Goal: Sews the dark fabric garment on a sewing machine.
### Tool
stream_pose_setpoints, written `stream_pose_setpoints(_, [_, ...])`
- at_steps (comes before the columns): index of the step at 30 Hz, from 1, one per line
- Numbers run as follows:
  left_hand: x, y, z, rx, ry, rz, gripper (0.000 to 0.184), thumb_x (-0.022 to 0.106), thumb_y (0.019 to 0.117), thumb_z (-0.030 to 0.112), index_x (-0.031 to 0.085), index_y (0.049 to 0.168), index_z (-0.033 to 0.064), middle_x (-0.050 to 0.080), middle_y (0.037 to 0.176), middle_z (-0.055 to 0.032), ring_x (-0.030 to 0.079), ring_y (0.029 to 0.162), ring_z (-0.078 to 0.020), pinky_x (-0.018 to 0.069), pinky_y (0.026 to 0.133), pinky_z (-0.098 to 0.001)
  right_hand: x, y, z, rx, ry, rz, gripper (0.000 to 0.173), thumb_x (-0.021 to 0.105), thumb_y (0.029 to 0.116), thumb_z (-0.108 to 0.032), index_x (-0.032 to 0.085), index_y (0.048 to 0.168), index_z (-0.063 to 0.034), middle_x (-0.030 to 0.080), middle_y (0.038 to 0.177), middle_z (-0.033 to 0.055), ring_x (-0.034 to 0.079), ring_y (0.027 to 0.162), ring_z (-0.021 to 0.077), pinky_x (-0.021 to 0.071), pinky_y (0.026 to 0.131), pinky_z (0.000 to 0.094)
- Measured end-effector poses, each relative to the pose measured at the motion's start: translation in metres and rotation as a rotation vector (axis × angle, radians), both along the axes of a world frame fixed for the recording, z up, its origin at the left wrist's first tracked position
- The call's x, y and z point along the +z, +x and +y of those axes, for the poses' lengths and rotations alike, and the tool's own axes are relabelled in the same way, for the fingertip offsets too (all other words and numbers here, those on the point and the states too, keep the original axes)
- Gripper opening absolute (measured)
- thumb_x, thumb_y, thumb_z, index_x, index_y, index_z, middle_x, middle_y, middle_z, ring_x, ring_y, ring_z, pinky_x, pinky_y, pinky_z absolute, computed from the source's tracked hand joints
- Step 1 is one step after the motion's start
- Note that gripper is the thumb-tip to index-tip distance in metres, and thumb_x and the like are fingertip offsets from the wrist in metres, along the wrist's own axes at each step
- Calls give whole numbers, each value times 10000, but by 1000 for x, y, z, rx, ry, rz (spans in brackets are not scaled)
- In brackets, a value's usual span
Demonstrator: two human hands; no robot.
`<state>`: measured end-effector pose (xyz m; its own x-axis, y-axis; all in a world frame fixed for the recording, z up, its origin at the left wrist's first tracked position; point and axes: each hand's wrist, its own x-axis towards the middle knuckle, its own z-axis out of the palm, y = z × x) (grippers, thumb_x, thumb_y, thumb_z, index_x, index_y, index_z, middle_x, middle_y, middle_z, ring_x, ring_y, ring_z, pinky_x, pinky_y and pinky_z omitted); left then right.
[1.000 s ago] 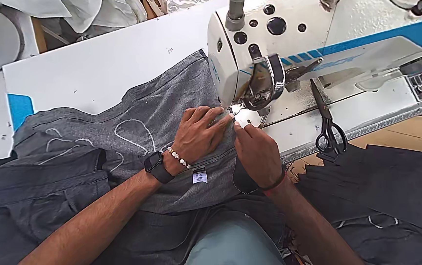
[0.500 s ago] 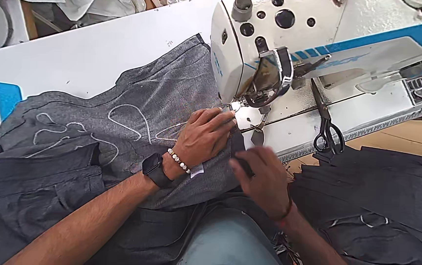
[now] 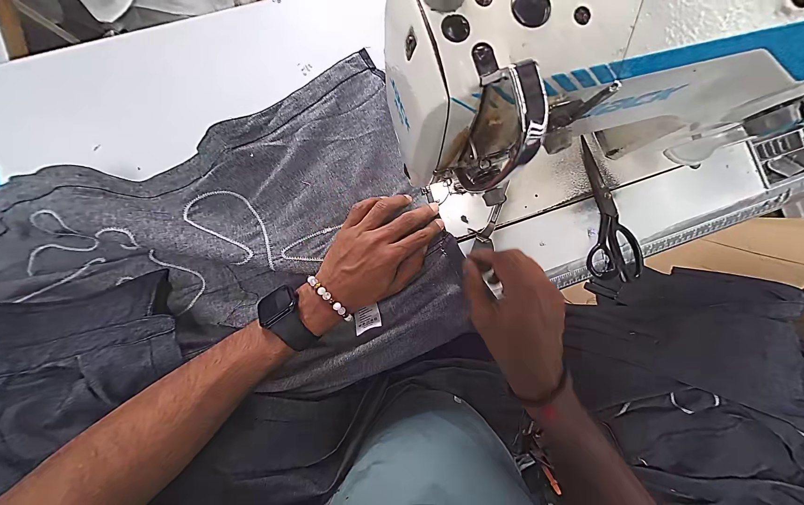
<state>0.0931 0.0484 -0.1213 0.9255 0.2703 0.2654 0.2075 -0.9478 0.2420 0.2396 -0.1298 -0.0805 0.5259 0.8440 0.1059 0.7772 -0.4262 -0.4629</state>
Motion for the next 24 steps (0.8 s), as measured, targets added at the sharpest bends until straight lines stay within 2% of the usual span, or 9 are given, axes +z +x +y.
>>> stream_pose_setpoints(2, [0,0,1,-4,2,-3,402,473,1040,301,664,1391,257,595,1478,34,491,1397,-246,365,1143,-468,-16,0,25,-92,49,33,301,656,976,-435,761,1057,-165,693,887,9,661,827,195,542,676,402])
stream_pose_setpoints(3, [0,0,1,-2,1,-4,401,474,1039,303,666,1388,260,596,1476,38,491,1396,-243,364,1143,-469,-23,-1,33,-120,46,24,260,676,956,-417,763,1014,-179,697,869,-3,663,832,192,536,676,399])
stream_pose_setpoints(6, [0,0,1,19,16,-4,398,490,1032,329,670,1381,263,601,1470,51,492,1395,-243,362,1138,-469,-31,-6,41,-114,38,-94,156,656,937,-289,742,947,-159,669,779,-4,656,719,182,507,571,374])
stream_pose_setpoints(9, [1,1,0,30,34,1,410,488,1026,349,675,1374,241,609,1460,54,499,1387,-245,363,1133,-468,-36,-7,32,-30,97,-170,176,619,974,-228,745,1010,-111,662,756,16,629,607,171,484,495,346])
stream_pose_setpoints(12, [1,1,0,18,23,8,399,484,1032,334,670,1380,273,604,1466,34,501,1383,-257,369,1128,-479,-38,-5,25,-35,129,-119,213,636,969,-279,776,1055,-144,702,803,4,630,604,148,488,492,340])
stream_pose_setpoints(15, [1,1,2,-25,17,-1,385,493,1030,315,684,1363,289,595,1474,-1,496,1385,-281,369,1131,-486,-33,-6,31,-107,62,-85,229,676,937,-376,752,1013,-174,668,749,-24,598,559,138,458,463,357])
stream_pose_setpoints(18, [1,0,2,-5,30,7,388,490,1028,327,682,1364,305,598,1472,28,494,1387,-267,358,1131,-485,-30,-9,37,-102,-8,-100,161,628,958,-282,707,986,-144,625,678,-2,594,532,179,443,449,379])
stream_pose_setpoints(21, [2,0,2,15,44,2,396,496,1026,338,675,1375,281,605,1466,59,505,1378,-244,356,1126,-476,-37,-9,25,5,98,-173,198,586,1001,-218,736,1041,-96,629,641,18,600,505,183,448,432,358])
stream_pose_setpoints(24, [2,-1,3,5,41,15,389,499,1028,343,678,1370,289,604,1467,51,500,1383,-257,360,1126,-477,-43,-8,12,77,149,-224,272,577,1012,-185,771,1178,-90,641,634,21,591,496,169,434,421,335])
